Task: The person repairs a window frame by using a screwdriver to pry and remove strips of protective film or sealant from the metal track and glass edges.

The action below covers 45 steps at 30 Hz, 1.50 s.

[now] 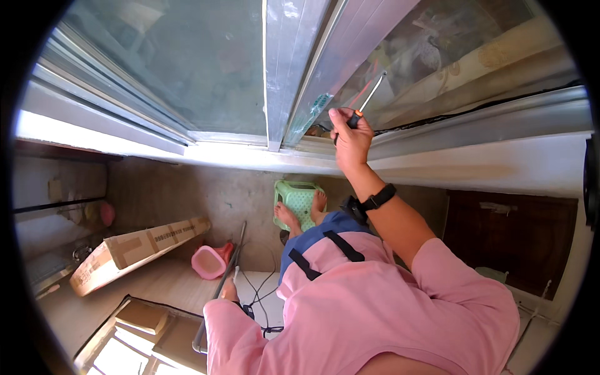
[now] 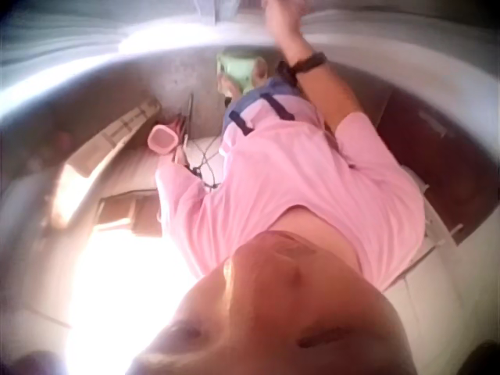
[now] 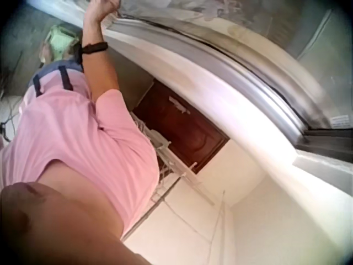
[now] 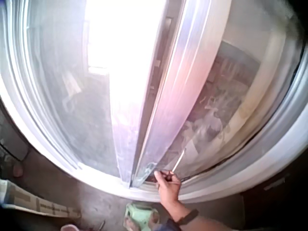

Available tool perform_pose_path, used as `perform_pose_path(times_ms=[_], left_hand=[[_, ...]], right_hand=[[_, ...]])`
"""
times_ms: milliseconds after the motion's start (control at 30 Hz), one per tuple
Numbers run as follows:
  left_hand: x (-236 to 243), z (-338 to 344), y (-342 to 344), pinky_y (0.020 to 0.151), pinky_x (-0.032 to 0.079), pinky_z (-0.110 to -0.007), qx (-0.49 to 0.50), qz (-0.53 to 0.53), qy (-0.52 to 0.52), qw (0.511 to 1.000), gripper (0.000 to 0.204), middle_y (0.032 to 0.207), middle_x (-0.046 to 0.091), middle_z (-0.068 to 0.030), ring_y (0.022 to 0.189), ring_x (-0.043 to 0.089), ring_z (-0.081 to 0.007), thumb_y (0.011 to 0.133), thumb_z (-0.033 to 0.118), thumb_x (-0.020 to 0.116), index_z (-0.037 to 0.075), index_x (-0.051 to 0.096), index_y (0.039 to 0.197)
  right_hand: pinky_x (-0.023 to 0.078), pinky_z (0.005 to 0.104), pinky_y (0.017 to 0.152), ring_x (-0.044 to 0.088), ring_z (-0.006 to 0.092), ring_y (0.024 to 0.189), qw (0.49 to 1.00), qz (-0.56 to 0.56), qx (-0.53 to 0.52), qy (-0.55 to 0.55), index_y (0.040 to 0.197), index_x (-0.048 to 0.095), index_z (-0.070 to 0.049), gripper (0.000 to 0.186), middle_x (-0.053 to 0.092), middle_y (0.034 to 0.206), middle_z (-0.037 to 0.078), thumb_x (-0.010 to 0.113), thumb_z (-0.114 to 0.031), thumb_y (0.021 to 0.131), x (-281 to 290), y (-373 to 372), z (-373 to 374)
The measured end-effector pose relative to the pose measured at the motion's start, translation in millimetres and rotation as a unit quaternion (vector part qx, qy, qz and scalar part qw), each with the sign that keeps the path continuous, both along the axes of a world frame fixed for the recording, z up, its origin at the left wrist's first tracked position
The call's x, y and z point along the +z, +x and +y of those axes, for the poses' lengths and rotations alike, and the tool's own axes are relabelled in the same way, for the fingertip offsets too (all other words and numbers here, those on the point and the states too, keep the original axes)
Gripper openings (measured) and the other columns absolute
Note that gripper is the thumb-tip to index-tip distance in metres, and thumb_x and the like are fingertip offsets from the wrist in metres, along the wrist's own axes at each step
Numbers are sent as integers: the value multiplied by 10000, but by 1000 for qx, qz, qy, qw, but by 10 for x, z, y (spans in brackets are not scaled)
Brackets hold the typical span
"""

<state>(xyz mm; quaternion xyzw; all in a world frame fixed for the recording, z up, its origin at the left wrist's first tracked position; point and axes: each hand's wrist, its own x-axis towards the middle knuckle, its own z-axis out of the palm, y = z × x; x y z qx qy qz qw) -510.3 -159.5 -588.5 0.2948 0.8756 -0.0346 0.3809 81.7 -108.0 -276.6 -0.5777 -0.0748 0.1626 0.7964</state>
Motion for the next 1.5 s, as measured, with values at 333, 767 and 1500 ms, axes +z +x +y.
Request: perform_pose_path(times_ms=[333, 767, 1500], left_hand=[[198, 506, 983, 871, 503, -440, -218, 8, 95, 971, 425, 961, 694, -218, 930, 664, -356, 755, 385, 647, 17, 712, 958], [2035, 1236, 3299, 832, 492, -369, -369, -339, 326, 802, 248, 942, 690, -190, 910, 660, -308, 866, 192, 642, -30, 671, 973], [3518, 1150, 5293, 566, 496, -281, -273, -478, 443, 708, 233, 723, 689, -104, 593, 625, -137, 874, 163, 688, -64, 675, 924]], right_hand=[[404, 225, 516, 503, 73, 645, 977, 186, 26, 101, 869, 622, -51, 113, 631, 832, 36, 722, -103, 855, 407, -79, 259], [387, 206, 502, 470, 60, 596, 927, 360, -35, 102, 853, 584, -49, 97, 537, 736, -7, 656, 11, 828, 642, -2, 344], [353, 220, 444, 473, 65, 520, 990, 100, 91, -32, 989, 649, -11, 137, 545, 671, -15, 656, -84, 874, 322, -97, -141]])
